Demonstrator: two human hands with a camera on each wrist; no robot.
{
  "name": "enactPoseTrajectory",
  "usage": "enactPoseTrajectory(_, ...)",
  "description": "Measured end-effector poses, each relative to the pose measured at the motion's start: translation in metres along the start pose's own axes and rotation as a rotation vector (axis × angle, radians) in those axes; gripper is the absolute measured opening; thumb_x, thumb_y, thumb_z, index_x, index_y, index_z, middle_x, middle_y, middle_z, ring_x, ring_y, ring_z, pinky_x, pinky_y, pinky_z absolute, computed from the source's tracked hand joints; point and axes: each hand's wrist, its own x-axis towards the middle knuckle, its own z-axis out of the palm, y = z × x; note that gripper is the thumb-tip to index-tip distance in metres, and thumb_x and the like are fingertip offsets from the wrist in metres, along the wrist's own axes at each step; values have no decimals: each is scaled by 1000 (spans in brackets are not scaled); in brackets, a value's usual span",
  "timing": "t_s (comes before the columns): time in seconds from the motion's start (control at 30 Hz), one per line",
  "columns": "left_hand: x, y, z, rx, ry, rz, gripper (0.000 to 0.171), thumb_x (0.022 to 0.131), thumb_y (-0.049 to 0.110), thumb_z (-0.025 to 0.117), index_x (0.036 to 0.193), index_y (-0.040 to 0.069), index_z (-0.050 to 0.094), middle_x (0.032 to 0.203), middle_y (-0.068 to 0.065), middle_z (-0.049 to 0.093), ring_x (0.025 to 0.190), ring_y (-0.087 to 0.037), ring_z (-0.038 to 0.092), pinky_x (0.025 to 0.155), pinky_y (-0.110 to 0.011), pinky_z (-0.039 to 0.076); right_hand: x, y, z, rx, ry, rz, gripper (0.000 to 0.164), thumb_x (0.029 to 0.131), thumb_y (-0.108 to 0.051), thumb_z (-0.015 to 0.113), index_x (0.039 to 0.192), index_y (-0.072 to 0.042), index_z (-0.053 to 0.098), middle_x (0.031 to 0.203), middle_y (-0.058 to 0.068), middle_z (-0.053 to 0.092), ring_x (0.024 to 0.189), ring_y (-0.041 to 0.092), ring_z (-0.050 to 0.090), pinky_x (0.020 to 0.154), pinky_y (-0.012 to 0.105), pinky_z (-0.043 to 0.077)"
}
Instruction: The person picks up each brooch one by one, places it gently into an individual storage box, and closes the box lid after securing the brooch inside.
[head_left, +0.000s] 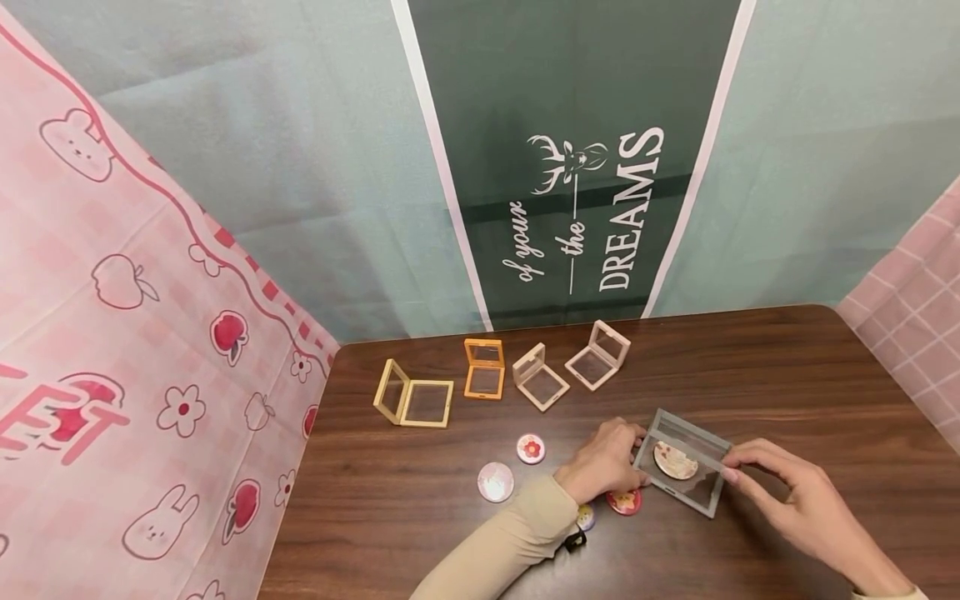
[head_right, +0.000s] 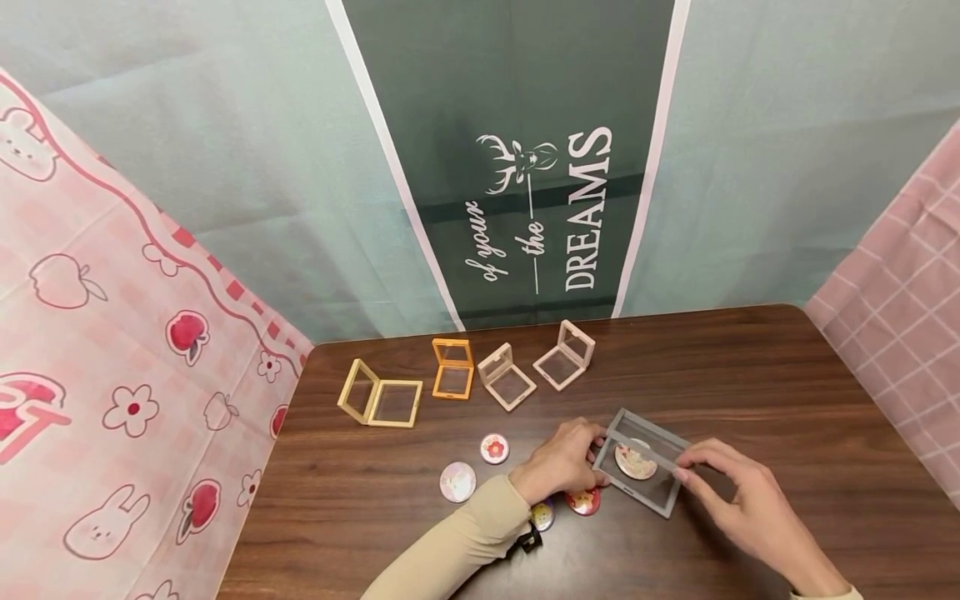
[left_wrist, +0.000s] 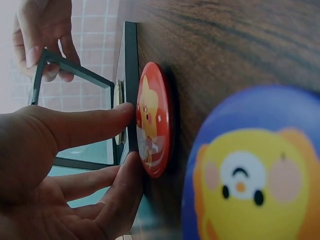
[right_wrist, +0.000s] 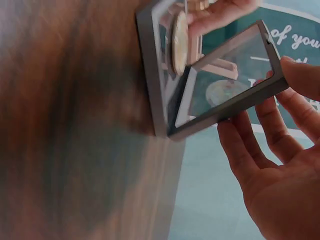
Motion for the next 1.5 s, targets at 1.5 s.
enactPoseTrajectory(1.5,4,1,-3,-153,-76,9,45,91,28,84,135,20,73,96,22,71,79,14,55,74,-4,41,-37,18,41,-156,71,-139,29,63,-2,98,79,-14,78,99,-6,66,106,-14,52,90,0,39)
